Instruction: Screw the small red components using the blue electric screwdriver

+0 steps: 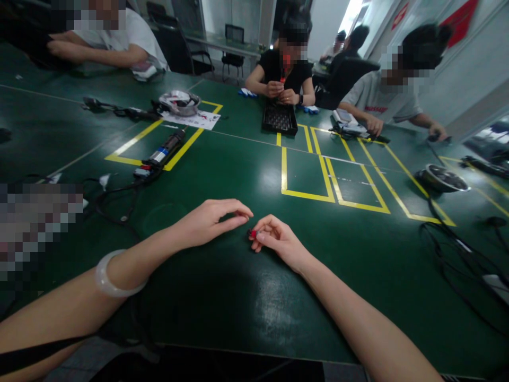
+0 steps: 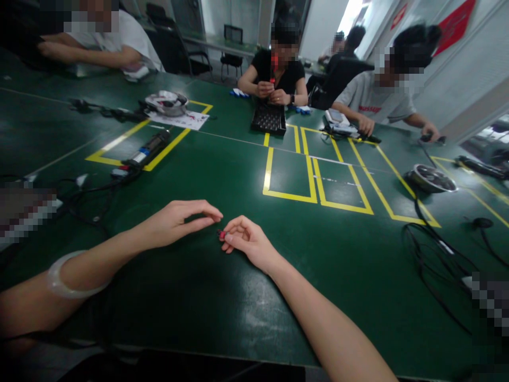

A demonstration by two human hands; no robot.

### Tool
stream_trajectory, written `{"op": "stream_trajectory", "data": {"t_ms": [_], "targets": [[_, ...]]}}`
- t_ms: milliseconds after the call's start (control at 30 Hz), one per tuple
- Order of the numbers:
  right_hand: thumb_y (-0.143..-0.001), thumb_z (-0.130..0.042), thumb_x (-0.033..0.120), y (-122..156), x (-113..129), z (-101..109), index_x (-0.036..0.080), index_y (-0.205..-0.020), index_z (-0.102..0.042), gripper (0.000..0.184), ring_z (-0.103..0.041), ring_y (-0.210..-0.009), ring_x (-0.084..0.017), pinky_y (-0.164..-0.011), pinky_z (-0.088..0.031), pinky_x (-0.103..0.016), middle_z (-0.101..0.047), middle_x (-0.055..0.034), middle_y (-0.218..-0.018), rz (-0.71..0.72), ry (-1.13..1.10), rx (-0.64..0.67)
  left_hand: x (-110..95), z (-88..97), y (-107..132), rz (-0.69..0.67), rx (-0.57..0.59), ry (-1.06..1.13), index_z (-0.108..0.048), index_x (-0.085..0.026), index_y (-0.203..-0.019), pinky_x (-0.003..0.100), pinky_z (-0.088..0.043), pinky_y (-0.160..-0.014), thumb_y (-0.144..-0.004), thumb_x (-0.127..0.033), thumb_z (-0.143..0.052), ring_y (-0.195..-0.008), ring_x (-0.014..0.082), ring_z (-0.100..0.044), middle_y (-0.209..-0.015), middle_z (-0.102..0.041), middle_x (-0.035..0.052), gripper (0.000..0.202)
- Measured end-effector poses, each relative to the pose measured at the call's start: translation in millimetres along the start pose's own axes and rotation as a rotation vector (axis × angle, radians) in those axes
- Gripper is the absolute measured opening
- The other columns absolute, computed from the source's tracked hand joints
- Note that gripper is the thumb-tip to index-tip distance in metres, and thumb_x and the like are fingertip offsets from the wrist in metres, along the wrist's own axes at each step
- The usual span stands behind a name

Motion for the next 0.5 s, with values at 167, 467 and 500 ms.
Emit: {"op": "stream_trajectory", "data": {"t_ms": [167, 467, 500], "targets": [[-0.079, -0.083, 0.034, 0.7, -1.1, 4.8, 0.019, -0.098, -0.062, 0.031, -0.066, -0.072, -0.010, -0.067, -0.055, -0.024, -0.067, 0.0006, -0.086, 0.001, -0.006, -0.031, 89.0, 69.3, 17.9, 0.283, -0.192, -0.521, -0.056, -0.012, -0.137, 0.043, -0.034, -0.113, -0.099, -0.045, -0.048, -0.133, 0.0296, -0.045, -0.142, -0.050, 0.0169, 0.051], [-0.080, -0.076, 0.027, 1.8, 3.1, 21.4, 0.021, -0.102, -0.064, 0.026, -0.063, -0.079, -0.012, -0.071, -0.052, -0.026, -0.068, -0.0015, -0.092, 0.086, 0.293, -0.142, 226.6, 137.3, 105.7, 1.139, -0.077, -0.640, -0.041, -0.002, -0.141, 0.054, -0.045, -0.090, -0.087, -0.074, -0.043, -0.120, 0.0443, -0.050, -0.139, -0.046, 0.0311, 0.089], [-0.081, -0.074, 0.027, 2.2, 5.0, 21.1, 0.021, -0.102, -0.064, 0.025, -0.063, -0.080, -0.012, -0.073, -0.052, -0.026, -0.069, -0.0019, -0.094, 0.101, 0.332, -0.143, 226.4, 138.1, 107.4, 1.162, -0.073, -0.645, -0.043, -0.002, -0.140, 0.052, -0.045, -0.090, -0.087, -0.075, -0.041, -0.119, 0.0432, -0.050, -0.139, -0.046, 0.0309, 0.090]]}}
Point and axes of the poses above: each hand's wrist, its own y-axis away from the middle knuckle, its own z-axis out of the back of the hand, x = y × z, the point moved 9 cm from there along -y, towards the middle knuckle
